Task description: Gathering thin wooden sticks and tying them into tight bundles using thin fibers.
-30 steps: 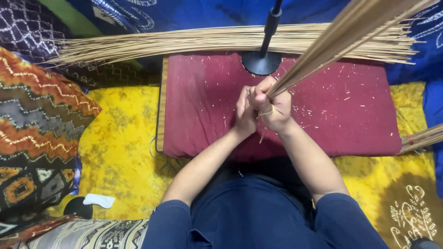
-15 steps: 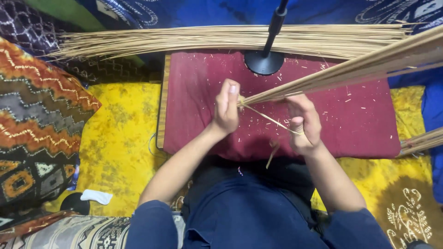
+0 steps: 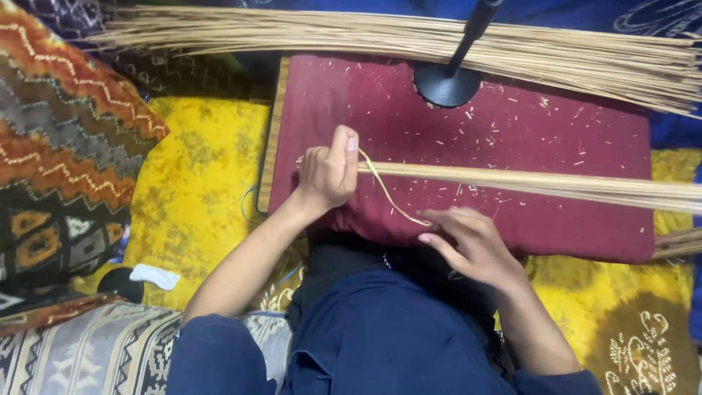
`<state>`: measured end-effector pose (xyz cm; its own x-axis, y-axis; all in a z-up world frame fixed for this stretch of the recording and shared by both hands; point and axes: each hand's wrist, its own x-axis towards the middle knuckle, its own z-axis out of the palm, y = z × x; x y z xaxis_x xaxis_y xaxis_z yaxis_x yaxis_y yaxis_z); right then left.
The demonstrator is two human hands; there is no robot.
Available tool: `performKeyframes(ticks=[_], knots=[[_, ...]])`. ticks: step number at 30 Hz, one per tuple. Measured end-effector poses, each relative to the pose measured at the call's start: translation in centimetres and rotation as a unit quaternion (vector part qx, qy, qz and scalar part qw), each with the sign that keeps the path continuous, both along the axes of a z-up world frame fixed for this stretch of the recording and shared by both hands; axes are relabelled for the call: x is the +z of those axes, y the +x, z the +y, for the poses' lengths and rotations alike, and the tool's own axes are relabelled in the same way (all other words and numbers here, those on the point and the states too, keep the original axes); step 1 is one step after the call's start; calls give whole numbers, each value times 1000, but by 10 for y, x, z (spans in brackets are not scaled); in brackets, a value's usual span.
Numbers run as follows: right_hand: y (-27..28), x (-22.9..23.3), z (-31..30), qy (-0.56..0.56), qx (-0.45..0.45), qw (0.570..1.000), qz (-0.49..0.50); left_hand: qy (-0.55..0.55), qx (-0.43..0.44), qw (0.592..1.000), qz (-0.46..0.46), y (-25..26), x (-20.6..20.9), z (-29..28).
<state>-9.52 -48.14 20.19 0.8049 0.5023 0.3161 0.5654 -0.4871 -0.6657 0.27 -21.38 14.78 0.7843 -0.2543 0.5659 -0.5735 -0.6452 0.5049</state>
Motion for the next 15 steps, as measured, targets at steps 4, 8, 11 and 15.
performKeyframes(ticks=[4,8,11,15], knots=[[11,-28,1,-25,-15,991,-134,101,59,993,-30,-1,-9,-1],[21,-32,1,-4,-74,965,-251,143,60,986,-56,1,-20,-4],[33,-18,8,-69,-105,928,-350,150,75,983,-80,12,-37,-4],[44,3,17,-173,-143,870,-440,156,115,969,-154,23,-48,13]])
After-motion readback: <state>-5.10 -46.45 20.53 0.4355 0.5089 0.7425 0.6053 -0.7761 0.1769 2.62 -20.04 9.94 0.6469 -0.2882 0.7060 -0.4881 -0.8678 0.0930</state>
